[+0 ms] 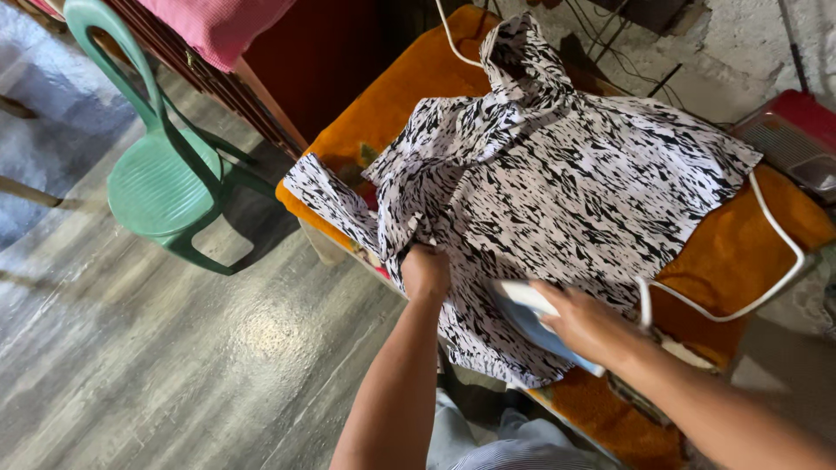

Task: The person irons a patterned shirt on a table covered with an orange cloth. They use a blue and white electric iron to smooth the fabric, repeatedly adjusting the shirt's position and sleeves to ensure even coverage.

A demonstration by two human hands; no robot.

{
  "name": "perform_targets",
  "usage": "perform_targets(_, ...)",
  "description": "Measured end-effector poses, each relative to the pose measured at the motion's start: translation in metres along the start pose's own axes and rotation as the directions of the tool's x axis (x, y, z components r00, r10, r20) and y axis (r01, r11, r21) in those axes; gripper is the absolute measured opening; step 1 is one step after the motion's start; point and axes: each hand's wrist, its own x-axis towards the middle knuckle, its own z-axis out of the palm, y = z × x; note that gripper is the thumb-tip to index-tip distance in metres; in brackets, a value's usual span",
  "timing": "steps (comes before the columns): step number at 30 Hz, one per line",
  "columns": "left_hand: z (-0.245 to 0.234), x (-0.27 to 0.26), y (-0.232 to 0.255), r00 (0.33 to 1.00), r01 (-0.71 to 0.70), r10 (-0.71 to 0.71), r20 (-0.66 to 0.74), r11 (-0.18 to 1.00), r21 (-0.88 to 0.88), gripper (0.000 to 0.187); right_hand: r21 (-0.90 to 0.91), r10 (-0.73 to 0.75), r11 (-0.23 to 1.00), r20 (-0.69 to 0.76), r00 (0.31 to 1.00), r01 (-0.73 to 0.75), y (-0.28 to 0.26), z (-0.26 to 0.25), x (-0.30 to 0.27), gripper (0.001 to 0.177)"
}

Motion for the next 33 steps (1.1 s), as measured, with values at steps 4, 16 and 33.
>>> perform_targets(4,0.001,0.001,-0.005,0.999,0.034,-0.034,-0.015,0.999,0.009,0.029,0.0,0.147,0.989,0.122,0.982,-0.148,-0.037,-0.009,0.07,0.063)
perform_targets(16,-0.019,-0.028,0.012,0.987,-0.154,0.157,-0.036,0.986,0.063,0.024,0.031,0.235,0.969,0.186,0.954,-0.245,-0.024,-0.007,0.033,0.064)
perform_targets(33,0.072,-0.071,0.023,0.803,-0.565,0.506,0.314,0.814,0.135,0.05,0.013,0.297,0.954,-0.145,0.944,-0.299,0.008,-0.016,0.003,0.059)
